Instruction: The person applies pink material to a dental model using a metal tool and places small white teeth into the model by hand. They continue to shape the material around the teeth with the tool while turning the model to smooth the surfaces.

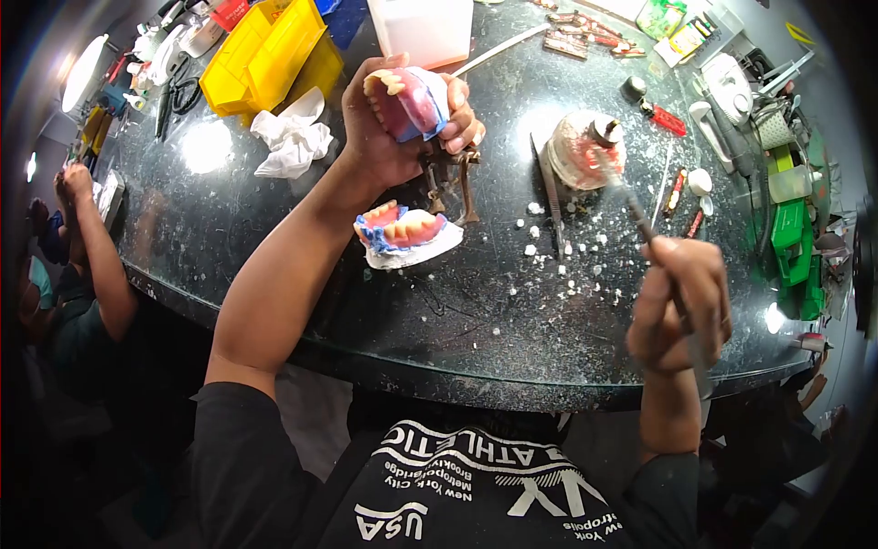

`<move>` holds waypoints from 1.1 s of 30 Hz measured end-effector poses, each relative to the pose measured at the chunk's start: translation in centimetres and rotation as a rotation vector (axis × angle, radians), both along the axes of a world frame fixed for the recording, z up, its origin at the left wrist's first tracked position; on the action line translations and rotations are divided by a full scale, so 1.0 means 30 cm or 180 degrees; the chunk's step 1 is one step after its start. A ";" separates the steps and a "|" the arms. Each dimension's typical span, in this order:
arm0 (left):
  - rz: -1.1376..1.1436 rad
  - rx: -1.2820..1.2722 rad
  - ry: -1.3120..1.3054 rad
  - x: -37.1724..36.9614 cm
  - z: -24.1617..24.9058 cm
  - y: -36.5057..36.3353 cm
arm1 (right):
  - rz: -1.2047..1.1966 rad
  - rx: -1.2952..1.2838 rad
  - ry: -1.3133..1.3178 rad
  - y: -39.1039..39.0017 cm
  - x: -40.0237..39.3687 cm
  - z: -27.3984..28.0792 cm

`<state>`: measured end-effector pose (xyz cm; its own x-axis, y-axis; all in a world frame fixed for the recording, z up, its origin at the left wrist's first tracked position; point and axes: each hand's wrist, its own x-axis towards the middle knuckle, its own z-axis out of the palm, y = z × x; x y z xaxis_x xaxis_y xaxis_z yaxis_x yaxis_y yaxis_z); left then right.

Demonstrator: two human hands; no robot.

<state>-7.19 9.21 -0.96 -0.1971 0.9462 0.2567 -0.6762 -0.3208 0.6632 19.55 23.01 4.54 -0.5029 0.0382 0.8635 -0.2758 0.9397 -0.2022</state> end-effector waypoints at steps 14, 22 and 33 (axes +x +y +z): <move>0.0038 -0.0081 0.0034 0.006 0.005 0.002 | -0.0519 -0.0242 -0.0252 0.057 -0.009 -0.005; 0.0020 -0.0124 0.0063 0.008 0.013 0.001 | -0.0168 -0.0249 -0.0064 0.030 -0.017 -0.005; 0.0069 -0.0180 -0.0019 0.013 0.012 0.000 | 0.0993 -0.0629 -0.0480 -0.076 -0.028 -0.004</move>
<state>-6.81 9.22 -0.59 -0.2190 0.9546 0.2018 -0.6735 -0.2975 0.6766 18.72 20.73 4.42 -0.6373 0.0217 0.7703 -0.4952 0.7544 -0.4309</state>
